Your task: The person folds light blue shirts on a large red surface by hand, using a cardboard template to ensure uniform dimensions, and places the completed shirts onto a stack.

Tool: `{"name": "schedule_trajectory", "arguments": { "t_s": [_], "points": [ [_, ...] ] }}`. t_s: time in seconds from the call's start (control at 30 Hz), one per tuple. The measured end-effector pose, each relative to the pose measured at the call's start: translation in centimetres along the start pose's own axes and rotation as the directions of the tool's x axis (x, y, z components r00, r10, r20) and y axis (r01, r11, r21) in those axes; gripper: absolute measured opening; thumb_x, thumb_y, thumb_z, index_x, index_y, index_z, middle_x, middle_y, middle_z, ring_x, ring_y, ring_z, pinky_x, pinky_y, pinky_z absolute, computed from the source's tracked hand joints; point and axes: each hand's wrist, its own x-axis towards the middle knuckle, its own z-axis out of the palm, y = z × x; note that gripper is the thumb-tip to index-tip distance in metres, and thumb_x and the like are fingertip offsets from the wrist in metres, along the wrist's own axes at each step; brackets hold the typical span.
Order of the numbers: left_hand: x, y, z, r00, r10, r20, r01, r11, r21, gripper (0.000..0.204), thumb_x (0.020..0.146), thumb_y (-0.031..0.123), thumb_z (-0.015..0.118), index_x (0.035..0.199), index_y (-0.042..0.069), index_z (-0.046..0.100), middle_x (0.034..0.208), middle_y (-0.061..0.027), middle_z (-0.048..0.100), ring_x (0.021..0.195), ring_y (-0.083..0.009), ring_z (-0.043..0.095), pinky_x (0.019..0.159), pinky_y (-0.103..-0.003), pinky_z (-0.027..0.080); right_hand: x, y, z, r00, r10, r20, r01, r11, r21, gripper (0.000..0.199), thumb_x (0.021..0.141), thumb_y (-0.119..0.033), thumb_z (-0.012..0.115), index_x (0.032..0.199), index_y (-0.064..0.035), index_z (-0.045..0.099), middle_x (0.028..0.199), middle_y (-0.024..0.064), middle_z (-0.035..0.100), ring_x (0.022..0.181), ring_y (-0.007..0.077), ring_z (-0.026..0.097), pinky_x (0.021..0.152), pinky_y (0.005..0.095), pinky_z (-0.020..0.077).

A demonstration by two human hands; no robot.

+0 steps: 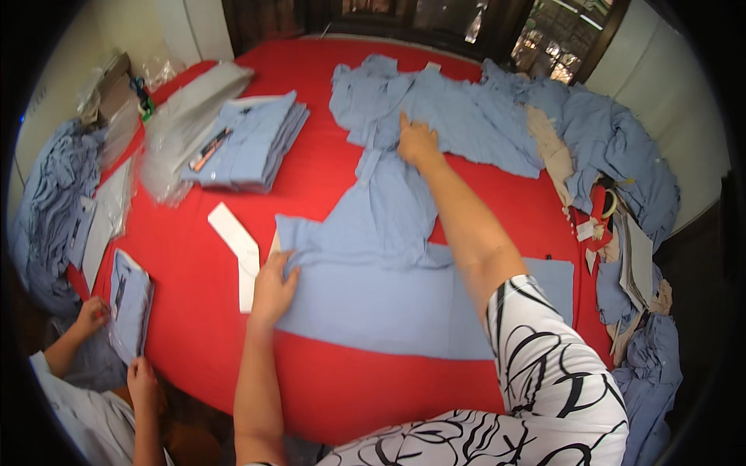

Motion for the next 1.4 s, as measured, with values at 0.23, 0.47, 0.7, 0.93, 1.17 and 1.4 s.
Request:
{"name": "schedule_trajectory", "arguments": {
  "t_s": [0.23, 0.47, 0.7, 0.93, 1.17, 1.4],
  "points": [
    [0.4, 0.2, 0.4, 0.996, 0.068, -0.064, -0.067, 0.998, 0.013, 0.032, 0.085, 0.008, 0.067, 0.115, -0.002, 0.06, 0.105, -0.0189, 0.064, 0.094, -0.0369, 0.063, 0.081, -0.04, 0.05, -2.6, -3.8, -8.3, 0.96, -0.279, 0.006, 0.278, 0.958, 0.07, 0.031, 0.081, -0.007, 0.058, 0.111, -0.0073, 0.064, 0.107, 0.0133, 0.065, 0.111, 0.0318, 0.055, 0.098, 0.0498, 0.0346],
    [1.0, 0.1, 1.1, 0.996, 0.021, -0.087, -0.02, 1.0, 0.021, 0.028, 0.085, 0.008, 0.066, 0.11, -0.004, 0.06, 0.106, -0.0233, 0.066, 0.097, -0.0407, 0.063, 0.082, -0.042, 0.049, -25.2, 1.1, -20.0, 0.753, -0.647, -0.119, 0.636, 0.669, 0.384, 0.03, 0.065, 0.002, 0.065, 0.091, -0.0112, 0.06, 0.103, 0.008, 0.055, 0.105, 0.0325, 0.049, 0.101, 0.051, 0.0354],
    [1.4, 0.2, 1.3, 0.993, 0.062, -0.095, -0.051, 0.991, 0.121, 0.02, 0.089, 0.006, 0.06, 0.108, 0.001, 0.061, 0.1, -0.0201, 0.068, 0.087, -0.0385, 0.065, 0.078, -0.043, 0.049, -36.0, 8.6, -15.4, 0.87, -0.493, 0.016, 0.452, 0.809, 0.376, 0.033, 0.065, 0.012, 0.057, 0.089, -0.0094, 0.062, 0.118, 0.0098, 0.058, 0.111, 0.0335, 0.049, 0.098, 0.0469, 0.0403],
    [0.1, -0.2, 2.5, 0.964, 0.107, -0.245, -0.114, 0.993, -0.013, 0.025, 0.092, 0.001, 0.05, 0.112, 0.006, 0.064, 0.097, -0.0166, 0.067, 0.077, -0.032, 0.062, 0.075, -0.04, 0.048, -37.7, 9.3, -14.7, 0.95, -0.259, -0.174, 0.306, 0.884, 0.354, 0.034, 0.064, 0.018, 0.05, 0.087, -0.0042, 0.06, 0.128, 0.0157, 0.055, 0.117, 0.0354, 0.049, 0.096, 0.0418, 0.0456],
    [-0.2, -1.3, 2.3, 0.963, 0.185, -0.195, -0.202, 0.976, -0.075, 0.028, 0.092, -0.004, 0.046, 0.106, 0.004, 0.069, 0.095, -0.0119, 0.064, 0.079, -0.0227, 0.059, 0.076, -0.031, 0.047, -39.2, 11.3, -14.2, 0.991, -0.074, -0.113, 0.11, 0.927, 0.36, 0.035, 0.067, 0.021, 0.046, 0.088, -0.0027, 0.06, 0.13, 0.0174, 0.053, 0.121, 0.0363, 0.048, 0.096, 0.0391, 0.0464],
    [0.1, -2.1, 2.2, 0.974, 0.141, -0.175, -0.168, 0.974, -0.155, 0.027, 0.092, -0.006, 0.045, 0.107, 0.002, 0.066, 0.1, -0.0093, 0.067, 0.09, -0.0171, 0.061, 0.084, -0.027, 0.046, -42.3, 11.0, -16.1, 0.998, 0.066, -0.012, -0.039, 0.715, 0.698, 0.025, 0.07, 0.016, 0.042, 0.078, -0.0009, 0.059, 0.122, 0.0148, 0.059, 0.106, 0.0313, 0.056, 0.094, 0.0335, 0.0442]
  ]
}}
